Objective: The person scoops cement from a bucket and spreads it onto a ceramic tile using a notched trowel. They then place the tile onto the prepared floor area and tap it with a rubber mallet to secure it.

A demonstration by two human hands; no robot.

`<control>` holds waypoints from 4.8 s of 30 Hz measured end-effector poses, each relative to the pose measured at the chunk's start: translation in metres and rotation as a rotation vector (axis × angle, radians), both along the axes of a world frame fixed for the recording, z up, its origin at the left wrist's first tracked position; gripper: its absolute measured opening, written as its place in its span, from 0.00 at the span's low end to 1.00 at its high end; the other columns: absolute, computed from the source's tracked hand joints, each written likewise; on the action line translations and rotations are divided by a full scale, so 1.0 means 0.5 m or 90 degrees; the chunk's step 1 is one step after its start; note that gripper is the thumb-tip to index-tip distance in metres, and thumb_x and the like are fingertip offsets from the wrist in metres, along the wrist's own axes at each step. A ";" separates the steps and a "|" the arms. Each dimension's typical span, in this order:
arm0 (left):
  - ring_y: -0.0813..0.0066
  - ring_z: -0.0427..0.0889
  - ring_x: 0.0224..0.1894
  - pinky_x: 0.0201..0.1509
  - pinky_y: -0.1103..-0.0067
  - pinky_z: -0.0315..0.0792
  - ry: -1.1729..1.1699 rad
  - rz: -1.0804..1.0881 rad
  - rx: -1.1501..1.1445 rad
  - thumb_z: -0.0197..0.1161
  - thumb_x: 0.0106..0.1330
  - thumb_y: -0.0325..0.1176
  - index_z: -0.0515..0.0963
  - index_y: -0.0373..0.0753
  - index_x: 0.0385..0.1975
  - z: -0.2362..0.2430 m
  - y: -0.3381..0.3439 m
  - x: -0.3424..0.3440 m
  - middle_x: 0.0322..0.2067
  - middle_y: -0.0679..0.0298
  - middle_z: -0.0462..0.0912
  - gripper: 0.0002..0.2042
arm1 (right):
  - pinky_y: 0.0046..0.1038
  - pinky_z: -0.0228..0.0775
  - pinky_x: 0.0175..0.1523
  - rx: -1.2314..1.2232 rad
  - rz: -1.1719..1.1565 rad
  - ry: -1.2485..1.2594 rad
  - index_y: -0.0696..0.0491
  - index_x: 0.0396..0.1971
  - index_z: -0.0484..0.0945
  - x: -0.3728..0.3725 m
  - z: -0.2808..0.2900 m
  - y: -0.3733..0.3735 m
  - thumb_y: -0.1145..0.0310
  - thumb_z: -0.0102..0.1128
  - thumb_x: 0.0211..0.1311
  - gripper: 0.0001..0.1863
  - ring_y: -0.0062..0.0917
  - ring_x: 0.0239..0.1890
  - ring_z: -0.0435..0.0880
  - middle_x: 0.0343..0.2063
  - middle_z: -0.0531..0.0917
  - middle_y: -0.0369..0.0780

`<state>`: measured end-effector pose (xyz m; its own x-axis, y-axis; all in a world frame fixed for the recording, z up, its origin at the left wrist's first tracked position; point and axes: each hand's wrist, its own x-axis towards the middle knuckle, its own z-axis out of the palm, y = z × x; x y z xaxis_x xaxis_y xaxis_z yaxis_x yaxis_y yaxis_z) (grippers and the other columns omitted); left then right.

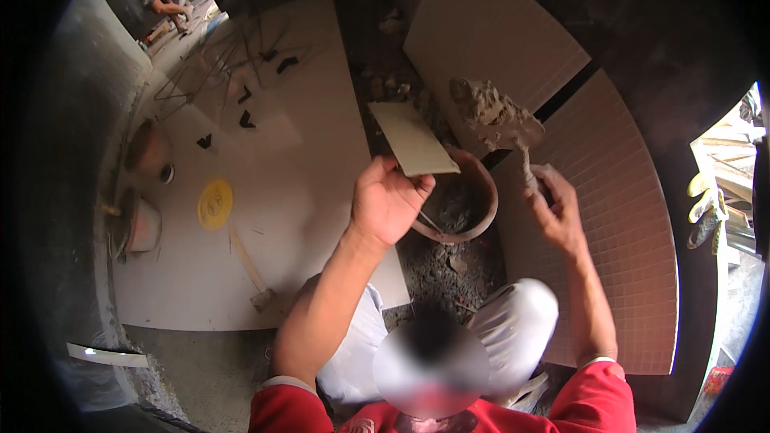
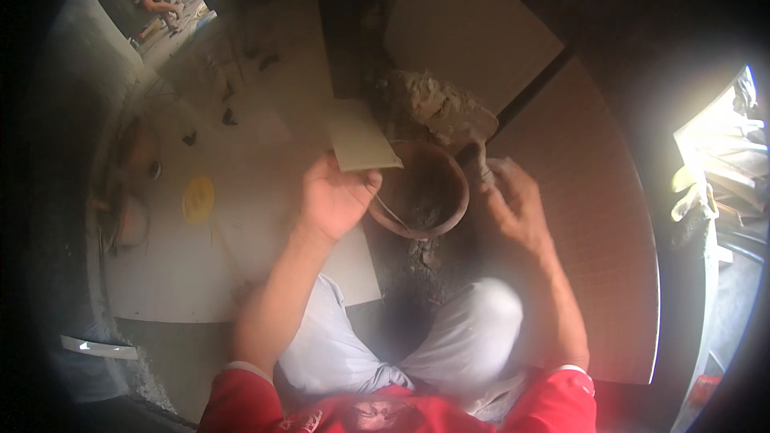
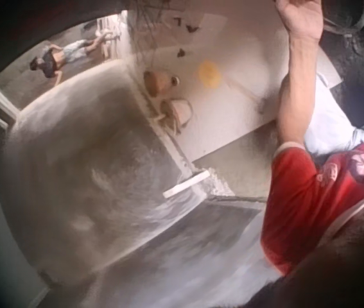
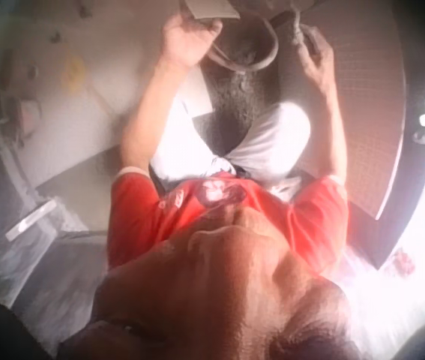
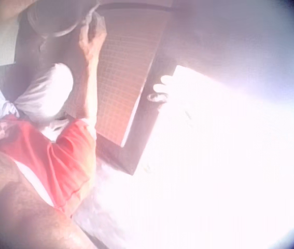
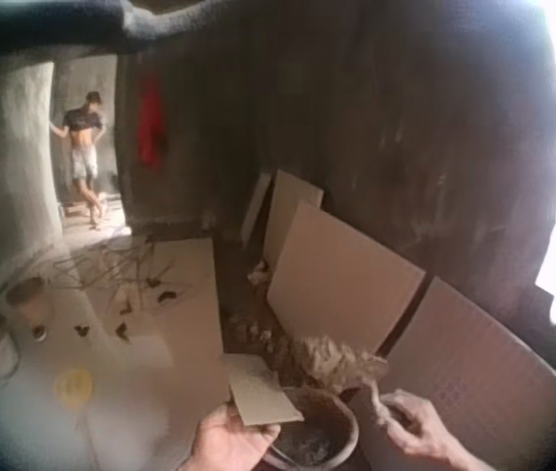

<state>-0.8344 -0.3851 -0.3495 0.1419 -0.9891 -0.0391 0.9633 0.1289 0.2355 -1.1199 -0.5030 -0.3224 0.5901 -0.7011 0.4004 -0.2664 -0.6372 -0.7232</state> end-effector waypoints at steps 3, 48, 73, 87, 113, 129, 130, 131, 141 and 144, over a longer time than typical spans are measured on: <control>0.61 0.78 0.56 0.56 0.67 0.76 0.048 -0.064 -0.040 0.54 0.73 0.35 0.77 0.37 0.54 -0.001 -0.031 -0.040 0.54 0.58 0.82 0.15 | 0.24 0.67 0.46 -0.042 -0.020 -0.021 0.57 0.49 0.76 0.033 -0.027 0.016 0.69 0.64 0.67 0.14 0.21 0.40 0.74 0.37 0.76 0.36; 0.68 0.82 0.60 0.66 0.66 0.78 -0.124 -0.291 -0.029 0.59 0.75 0.43 0.73 0.49 0.64 -0.025 -0.027 -0.042 0.60 0.62 0.81 0.20 | 0.40 0.76 0.42 -0.232 -0.045 0.405 0.56 0.40 0.78 -0.011 0.219 -0.028 0.81 0.66 0.53 0.13 0.39 0.40 0.83 0.36 0.80 0.41; 0.65 0.79 0.58 0.65 0.66 0.72 -0.020 -0.238 -0.041 0.52 0.77 0.39 0.77 0.39 0.57 0.010 0.021 0.016 0.55 0.61 0.82 0.16 | 0.46 0.79 0.51 0.122 -0.152 0.666 0.53 0.44 0.85 0.116 -0.006 0.034 0.51 0.62 0.67 0.20 0.49 0.46 0.86 0.41 0.87 0.50; 0.65 0.80 0.61 0.69 0.64 0.75 -0.055 -0.496 -0.121 0.53 0.69 0.28 0.67 0.39 0.67 -0.082 -0.135 -0.290 0.58 0.58 0.79 0.24 | 0.18 0.70 0.31 0.066 -0.562 -0.041 0.63 0.47 0.82 -0.067 0.129 0.329 0.72 0.55 0.78 0.11 0.14 0.25 0.79 0.35 0.85 0.40; 0.56 0.63 0.72 0.74 0.53 0.63 -0.297 -0.303 0.416 0.54 0.76 0.25 0.39 0.49 0.79 -0.541 0.048 -0.625 0.75 0.52 0.52 0.38 | 0.25 0.66 0.27 0.072 -0.479 -0.017 0.63 0.37 0.85 -0.326 0.084 0.394 0.81 0.64 0.59 0.07 0.24 0.20 0.79 0.25 0.84 0.44; 0.69 0.77 0.52 0.55 0.73 0.73 -0.537 -0.063 0.209 0.62 0.73 0.25 0.62 0.32 0.65 -0.291 -0.096 -0.664 0.51 0.52 0.78 0.24 | 0.30 0.74 0.34 0.070 -0.417 -0.032 0.58 0.37 0.87 -0.337 0.098 0.400 0.80 0.69 0.55 0.09 0.34 0.28 0.85 0.28 0.87 0.45; 0.67 0.76 0.55 0.57 0.72 0.72 -0.571 -0.065 0.191 0.61 0.74 0.27 0.61 0.32 0.66 -0.271 -0.102 -0.666 0.54 0.50 0.76 0.25 | 0.30 0.74 0.33 0.067 -0.404 -0.044 0.58 0.36 0.87 -0.338 0.098 0.400 0.80 0.69 0.55 0.08 0.34 0.28 0.85 0.28 0.87 0.45; 0.66 0.75 0.58 0.60 0.70 0.72 -0.611 -0.065 0.176 0.61 0.75 0.28 0.59 0.32 0.67 -0.249 -0.106 -0.669 0.57 0.49 0.74 0.26 | 0.30 0.74 0.33 0.066 -0.401 -0.040 0.58 0.36 0.87 -0.338 0.099 0.401 0.79 0.69 0.55 0.08 0.34 0.27 0.85 0.27 0.86 0.45; 0.59 0.74 0.58 0.65 0.65 0.65 -0.853 0.047 0.031 0.67 0.71 0.40 0.67 0.28 0.62 -0.070 -0.086 -0.737 0.55 0.47 0.76 0.27 | 0.28 0.72 0.27 0.061 -0.388 -0.101 0.56 0.37 0.88 -0.336 0.112 0.411 0.78 0.68 0.57 0.08 0.31 0.22 0.83 0.22 0.85 0.41; 0.54 0.74 0.61 0.68 0.63 0.63 -0.865 0.072 -0.013 0.66 0.71 0.40 0.67 0.29 0.61 -0.058 -0.076 -0.756 0.57 0.45 0.76 0.27 | 0.27 0.72 0.27 0.064 -0.391 -0.100 0.56 0.37 0.88 -0.342 0.114 0.421 0.78 0.68 0.56 0.08 0.30 0.22 0.84 0.22 0.85 0.41</control>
